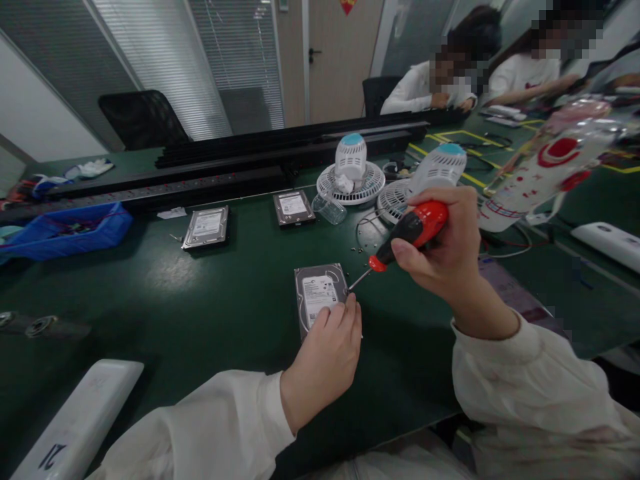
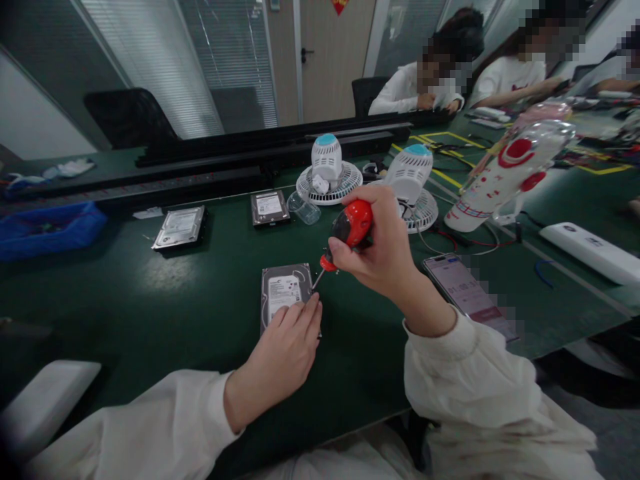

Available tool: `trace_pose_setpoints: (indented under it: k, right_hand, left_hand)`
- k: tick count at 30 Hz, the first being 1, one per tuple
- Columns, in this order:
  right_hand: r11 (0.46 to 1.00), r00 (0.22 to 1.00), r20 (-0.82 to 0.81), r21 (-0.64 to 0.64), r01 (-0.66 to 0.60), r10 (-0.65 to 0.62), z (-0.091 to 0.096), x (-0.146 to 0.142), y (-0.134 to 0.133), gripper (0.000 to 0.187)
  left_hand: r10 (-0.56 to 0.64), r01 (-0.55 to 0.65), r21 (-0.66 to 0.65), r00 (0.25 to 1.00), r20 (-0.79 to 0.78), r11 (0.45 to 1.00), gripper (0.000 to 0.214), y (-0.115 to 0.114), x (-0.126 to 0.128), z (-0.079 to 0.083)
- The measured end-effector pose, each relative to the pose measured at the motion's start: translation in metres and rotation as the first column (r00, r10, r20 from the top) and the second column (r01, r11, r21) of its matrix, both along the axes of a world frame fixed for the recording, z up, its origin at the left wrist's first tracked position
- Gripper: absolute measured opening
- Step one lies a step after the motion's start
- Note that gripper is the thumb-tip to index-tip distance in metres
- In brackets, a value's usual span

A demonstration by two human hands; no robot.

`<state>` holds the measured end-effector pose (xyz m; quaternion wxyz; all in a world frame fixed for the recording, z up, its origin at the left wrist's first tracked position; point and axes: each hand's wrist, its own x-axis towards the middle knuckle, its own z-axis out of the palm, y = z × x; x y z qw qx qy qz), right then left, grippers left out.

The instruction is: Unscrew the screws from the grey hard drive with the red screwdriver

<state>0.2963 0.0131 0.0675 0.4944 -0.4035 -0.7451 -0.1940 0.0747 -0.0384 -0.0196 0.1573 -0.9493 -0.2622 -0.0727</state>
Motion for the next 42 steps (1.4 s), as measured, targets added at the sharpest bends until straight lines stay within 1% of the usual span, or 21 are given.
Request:
trace_pose_setpoints:
  k: [4, 6, 10, 14, 17, 19, 21, 23, 25, 26, 28, 30, 32, 35, 36, 38, 40, 42]
  right_hand:
    - [0.999, 0.999, 0.036, -0.036, -0.001, 0.002, 0.006, -0.001, 0.001, 0.039]
    - [0.996, 0.999, 0.047, -0.094, 0.0, 0.005, 0.011, -0.003, 0.0, 0.038]
    - [0.972, 0.998, 0.068, -0.235, 0.017, -0.001, 0.026, -0.01, -0.002, 0.034]
    - [0.952, 0.994, 0.104, -0.3, 0.054, -0.024, 0.044, -0.017, -0.001, 0.033]
    - [0.934, 0.982, 0.185, -0.357, 0.024, 0.046, 0.059, -0.021, 0.0, 0.028]
    - [0.921, 0.962, 0.251, -0.39, -0.003, 0.11, 0.067, -0.024, 0.001, 0.032]
    - [0.916, 0.948, 0.295, -0.402, 0.012, 0.117, 0.073, -0.028, 0.003, 0.034]
    - [0.92, 0.952, 0.3, -0.387, 0.064, 0.06, 0.076, -0.032, 0.005, 0.035]
    - [0.924, 0.96, 0.28, -0.371, 0.09, 0.019, 0.076, -0.035, 0.006, 0.034]
    - [0.926, 0.963, 0.27, -0.37, 0.08, 0.025, 0.076, -0.036, 0.007, 0.031]
    - [0.922, 0.961, 0.264, -0.386, 0.027, 0.082, 0.075, -0.037, 0.008, 0.027]
    - [0.911, 0.953, 0.271, -0.413, -0.013, 0.137, 0.075, -0.037, 0.008, 0.029]
    - [0.91, 0.953, 0.27, -0.414, -0.011, 0.135, 0.074, -0.037, 0.008, 0.03]
    - [0.918, 0.963, 0.259, -0.395, 0.034, 0.076, 0.073, -0.039, 0.009, 0.032]
    - [0.917, 0.965, 0.253, -0.399, 0.034, 0.075, 0.072, -0.039, 0.01, 0.031]
    - [0.905, 0.961, 0.249, -0.425, -0.001, 0.118, 0.073, -0.039, 0.009, 0.03]
    - [0.894, 0.95, 0.256, -0.446, -0.045, 0.176, 0.073, -0.04, 0.009, 0.035]
    - [0.895, 0.945, 0.262, -0.442, -0.06, 0.193, 0.072, -0.04, 0.009, 0.038]
  left_hand:
    - [0.002, -0.002, 0.0, 1.0, 0.0, 1.0, 0.058, 0.0, 0.0, -0.002]
    - [0.007, -0.007, 0.003, 1.0, -0.001, 1.0, 0.058, 0.0, 0.0, -0.002]
    - [0.003, -0.003, 0.023, 1.0, -0.003, 1.0, 0.058, 0.0, 0.001, -0.001]
    - [0.006, -0.006, 0.032, 1.0, -0.005, 0.999, 0.057, -0.001, 0.0, 0.0]
    - [0.002, -0.001, 0.033, 1.0, -0.007, 0.999, 0.057, 0.0, 0.0, 0.0]
    - [-0.003, 0.003, 0.028, 1.0, -0.01, 1.0, 0.056, 0.0, 0.0, 0.0]
    - [-0.003, 0.003, 0.021, 1.0, -0.013, 1.0, 0.055, 0.0, 0.0, 0.0]
    - [-0.005, 0.005, 0.02, 1.0, -0.005, 1.0, 0.055, 0.001, 0.0, 0.0]
    - [-0.011, 0.011, 0.02, 1.0, 0.004, 1.0, 0.056, 0.001, -0.001, 0.001]
    - [-0.013, 0.012, 0.019, 1.0, 0.007, 1.0, 0.056, 0.001, -0.001, 0.001]
    - [-0.013, 0.013, 0.013, 1.0, 0.003, 1.0, 0.056, 0.001, -0.001, 0.001]
    - [-0.011, 0.011, 0.007, 1.0, -0.004, 1.0, 0.056, 0.001, -0.001, 0.001]
    - [-0.01, 0.01, 0.004, 1.0, -0.004, 1.0, 0.055, 0.0, -0.002, 0.001]
    - [-0.007, 0.007, 0.003, 1.0, 0.001, 1.0, 0.055, 0.0, -0.002, 0.001]
    - [-0.007, 0.007, 0.002, 1.0, -0.002, 1.0, 0.055, 0.0, -0.002, 0.001]
    - [-0.005, 0.005, -0.002, 1.0, -0.014, 1.0, 0.056, 0.0, -0.002, 0.001]
    - [-0.004, 0.003, -0.01, 1.0, -0.028, 1.0, 0.056, 0.0, -0.002, 0.001]
    - [-0.002, 0.001, -0.017, 0.999, -0.033, 1.0, 0.056, 0.0, -0.003, 0.001]
